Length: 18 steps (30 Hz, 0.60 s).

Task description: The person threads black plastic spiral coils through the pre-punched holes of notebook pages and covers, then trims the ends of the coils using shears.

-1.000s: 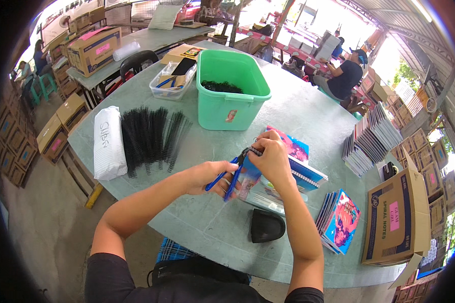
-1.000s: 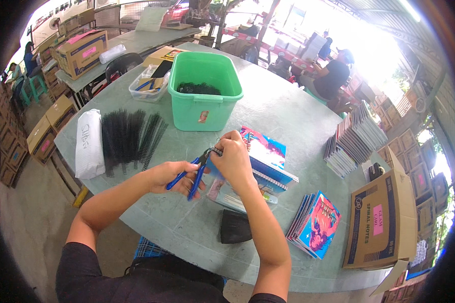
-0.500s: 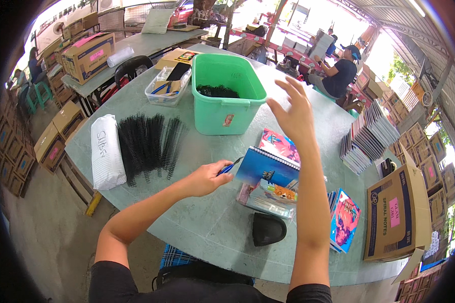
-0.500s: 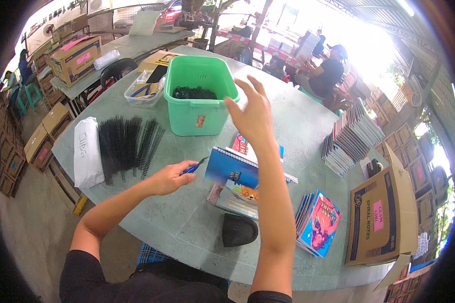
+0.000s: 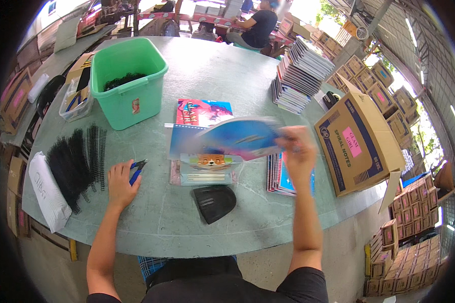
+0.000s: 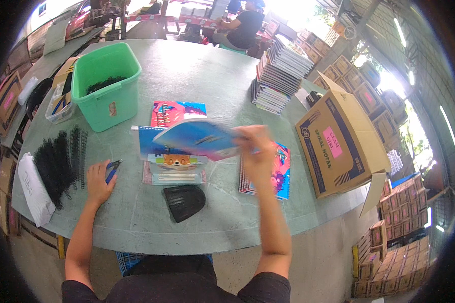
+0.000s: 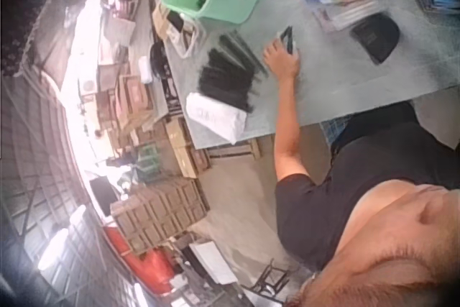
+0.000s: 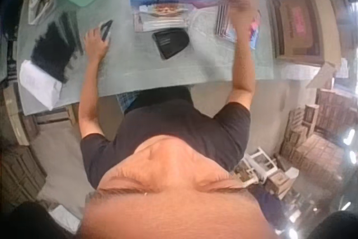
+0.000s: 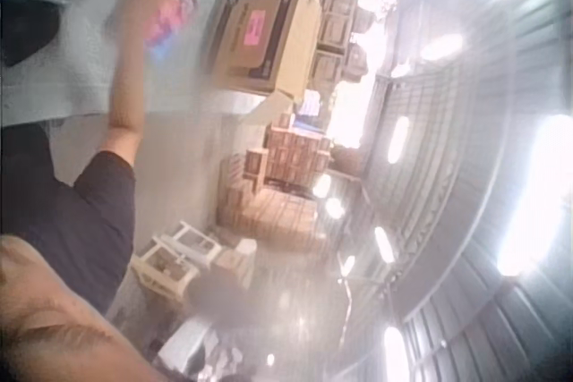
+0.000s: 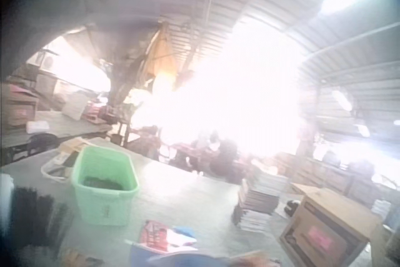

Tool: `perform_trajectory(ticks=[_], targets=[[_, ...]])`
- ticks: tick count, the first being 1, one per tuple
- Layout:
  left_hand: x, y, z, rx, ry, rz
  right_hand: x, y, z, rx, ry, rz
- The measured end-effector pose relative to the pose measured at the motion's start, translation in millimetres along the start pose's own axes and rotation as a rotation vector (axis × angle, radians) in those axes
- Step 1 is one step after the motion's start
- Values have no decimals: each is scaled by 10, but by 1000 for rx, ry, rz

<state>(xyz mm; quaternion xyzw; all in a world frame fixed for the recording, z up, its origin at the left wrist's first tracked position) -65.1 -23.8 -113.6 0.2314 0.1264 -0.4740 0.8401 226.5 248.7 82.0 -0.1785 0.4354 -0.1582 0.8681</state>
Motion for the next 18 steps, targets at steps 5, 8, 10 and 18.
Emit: perform_trajectory(ticks=[5,8,10,18], targets=[[16,33,-18,34,-19,16,112,569,1200,-233,96,-171],[-7,44,-20,34,-22,17,358,770,1597,102,467,-235],[16,21,-16,18,-32,28,271,703,1640,556,331,-253],[2,49,-26,6,-47,20,746,1640,188,762,-437,-570]])
Point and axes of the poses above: each hand's wrist, its own x-axis away from the middle knuckle, its own z-axis out of the back of the hand, y = z × x, the point moved 4 cm from there along -x, towards the middle knuckle, and after that the axes turned 4 degrees about -y, right-handed, at the moved point
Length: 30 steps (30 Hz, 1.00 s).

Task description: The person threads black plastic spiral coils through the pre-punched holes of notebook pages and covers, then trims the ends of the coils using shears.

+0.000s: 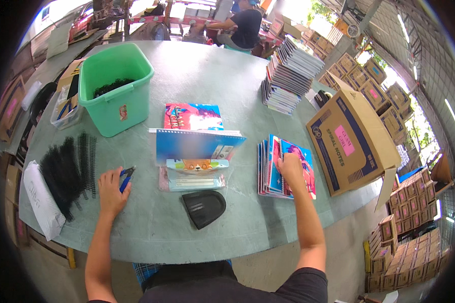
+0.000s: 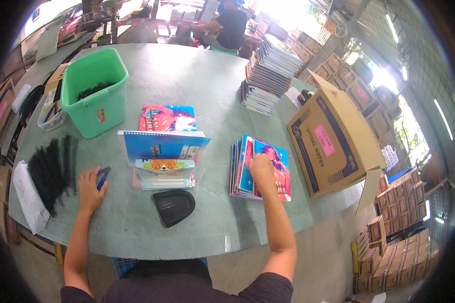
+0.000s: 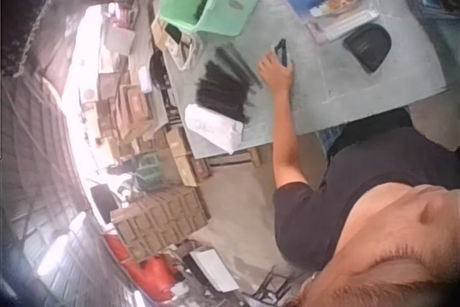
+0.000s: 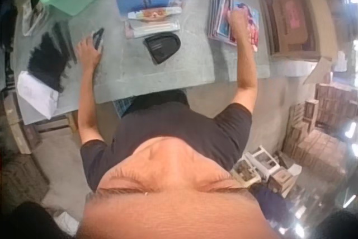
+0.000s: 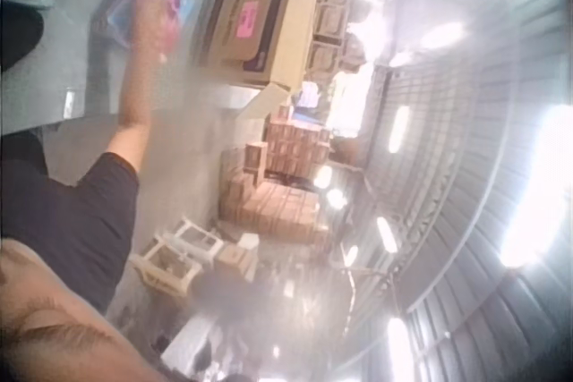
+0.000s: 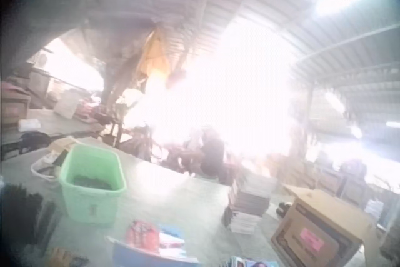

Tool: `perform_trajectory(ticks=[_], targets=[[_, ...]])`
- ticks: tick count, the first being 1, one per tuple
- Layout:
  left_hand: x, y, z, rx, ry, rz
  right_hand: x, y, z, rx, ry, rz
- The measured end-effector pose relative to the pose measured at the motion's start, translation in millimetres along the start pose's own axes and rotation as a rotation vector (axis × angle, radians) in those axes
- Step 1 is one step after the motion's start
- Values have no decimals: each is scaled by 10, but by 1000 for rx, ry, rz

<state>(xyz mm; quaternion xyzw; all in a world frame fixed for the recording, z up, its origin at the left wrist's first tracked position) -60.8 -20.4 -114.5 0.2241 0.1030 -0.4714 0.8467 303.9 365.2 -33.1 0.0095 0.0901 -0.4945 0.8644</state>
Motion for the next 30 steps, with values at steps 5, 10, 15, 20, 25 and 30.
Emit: perform_trajectory(ticks=[5,10,15,20,25,30], targets=[[24,-19,21,9,12,57,-163,-247,-38,-84,-44,-24],[22,-85,19,50,13,86,-263,-294,-188,-38,-5,14],[-53,-788,339,-94,82,394,-240,-494,77,-339,158,150],[-96,-824,209,-275,-95,456,182,-1996,948,-574,459,624],[-207,-746,151,-356,-262,396,299,-3118,670,-381,430,886],[-265,-546,741,-395,52,330,293,-3260,577,-527,185,868]])
Point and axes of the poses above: each hand's wrist, its own x-axis away from the middle knuckle, its own z-axis out of the back of the hand, y = z × x, the point moved 4 cm from there along -x, towards the middle knuckle, and after that the axes turned 4 degrees about -y, right-handed, at the moved point
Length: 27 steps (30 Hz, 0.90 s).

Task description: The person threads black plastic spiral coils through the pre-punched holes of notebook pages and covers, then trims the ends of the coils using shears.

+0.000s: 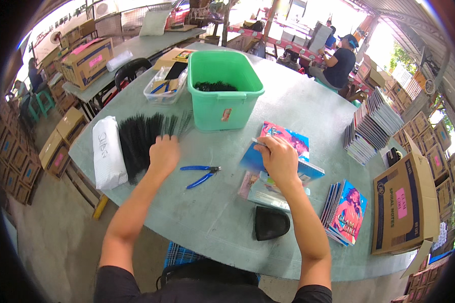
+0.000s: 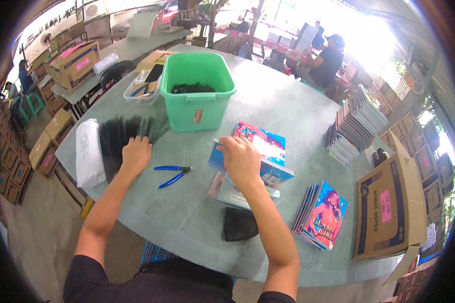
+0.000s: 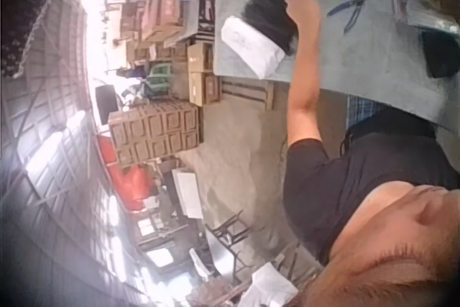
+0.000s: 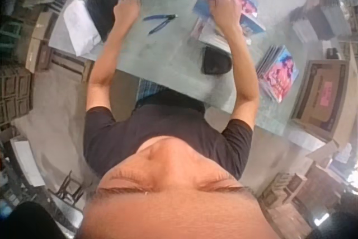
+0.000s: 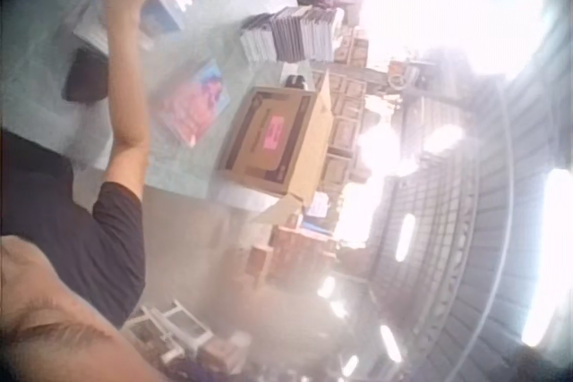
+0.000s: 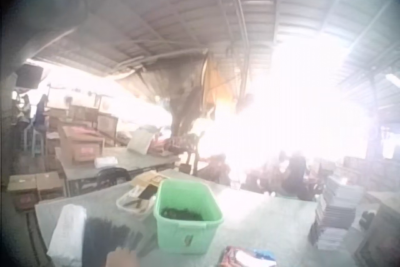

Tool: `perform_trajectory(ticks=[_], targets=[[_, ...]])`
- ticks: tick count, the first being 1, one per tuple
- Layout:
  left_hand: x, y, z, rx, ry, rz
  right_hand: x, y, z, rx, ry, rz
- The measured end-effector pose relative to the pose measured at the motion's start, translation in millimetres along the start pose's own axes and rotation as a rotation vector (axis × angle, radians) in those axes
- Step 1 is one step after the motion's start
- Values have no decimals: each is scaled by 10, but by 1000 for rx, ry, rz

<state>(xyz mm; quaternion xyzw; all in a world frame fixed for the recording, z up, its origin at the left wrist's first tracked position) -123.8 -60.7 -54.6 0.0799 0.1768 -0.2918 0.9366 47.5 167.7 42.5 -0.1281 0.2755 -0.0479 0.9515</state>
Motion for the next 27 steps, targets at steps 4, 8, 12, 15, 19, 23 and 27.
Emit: perform_trajectory(ticks=[4,8,12,15,19,23,27], targets=[[-76,-42,-21,-104,-7,-67,-14,-91,-149,116,-126,-29],[-105,58,259,8,73,9,10,-62,-16,50,-117,-88],[-158,54,595,405,300,-102,36,-108,-99,33,-174,-42],[-246,102,927,978,209,95,-30,-38,-119,9,-219,-115],[-356,304,1161,1465,2,-36,-104,-92,-61,-11,-325,-173],[-206,676,736,1243,-559,-14,-131,-183,-102,11,-358,-143],[185,1223,489,1033,-926,-191,-115,-119,-145,88,-416,-133]])
Point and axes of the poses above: each hand's wrist, its own x-axis away from the middle knuckle, its own z-axis out of the back of the hand, y = z × x, the point moved 4 cm from there along -x, towards the middle knuckle, and after that the axes turned 4 degrees about -y, right-handed, at the moved point
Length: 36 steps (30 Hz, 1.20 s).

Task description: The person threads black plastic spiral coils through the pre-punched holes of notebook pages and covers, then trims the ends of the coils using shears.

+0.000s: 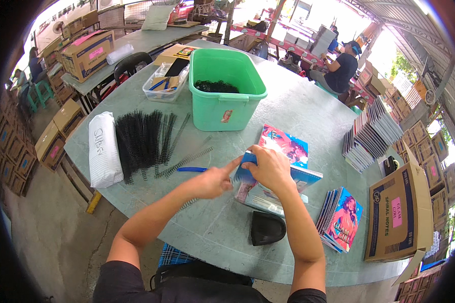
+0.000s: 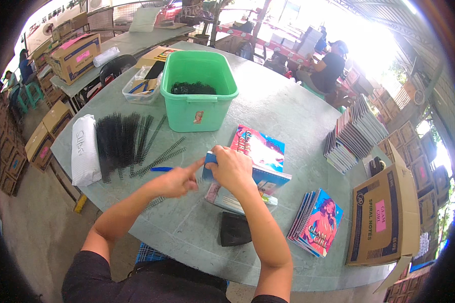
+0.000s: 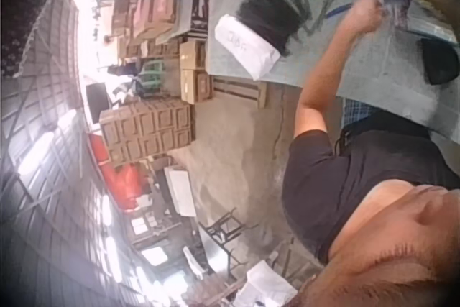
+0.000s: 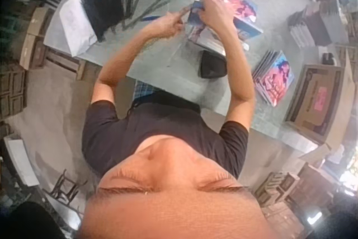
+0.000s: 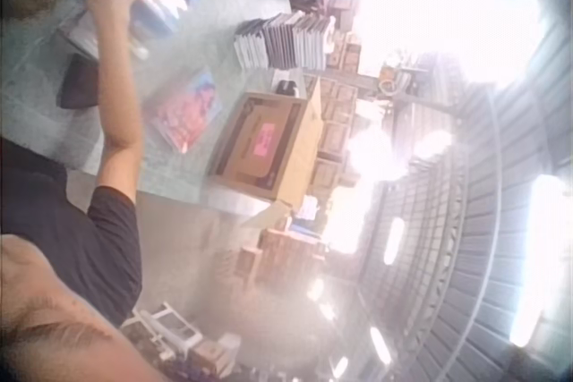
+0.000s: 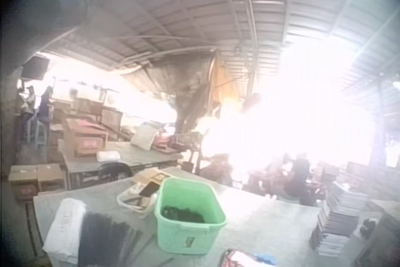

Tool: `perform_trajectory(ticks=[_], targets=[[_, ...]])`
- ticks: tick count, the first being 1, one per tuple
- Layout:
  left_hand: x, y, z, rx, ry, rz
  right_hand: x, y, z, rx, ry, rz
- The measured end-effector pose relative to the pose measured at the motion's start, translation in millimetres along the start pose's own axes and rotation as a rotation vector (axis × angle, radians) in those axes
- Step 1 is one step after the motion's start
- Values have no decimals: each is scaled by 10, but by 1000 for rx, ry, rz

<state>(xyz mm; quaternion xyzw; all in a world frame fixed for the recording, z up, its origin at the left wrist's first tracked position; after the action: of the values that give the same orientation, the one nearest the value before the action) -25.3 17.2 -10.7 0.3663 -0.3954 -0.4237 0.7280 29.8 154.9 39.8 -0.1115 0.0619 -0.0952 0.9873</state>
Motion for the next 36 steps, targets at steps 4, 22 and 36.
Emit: perform_trajectory(ticks=[4,22,36], targets=[[44,13,301,182,451,-264,18,-34,48,-2,-1,-86],[112,403,55,-385,918,-597,115,-32,28,-239,217,-11],[-14,247,119,-167,845,-477,118,-12,151,-531,37,46]])
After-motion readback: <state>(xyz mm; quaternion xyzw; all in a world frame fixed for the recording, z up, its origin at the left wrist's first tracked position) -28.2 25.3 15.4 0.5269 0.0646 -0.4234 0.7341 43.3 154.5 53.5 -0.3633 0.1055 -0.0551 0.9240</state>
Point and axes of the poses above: each hand's wrist, its own x-axis away from the middle knuckle, its own z-axis out of the back of the hand, y = z × x, the point moved 4 cm from there along -x, towards the middle knuckle, and after that the axes turned 4 degrees about -y, right-handed, at the moved point
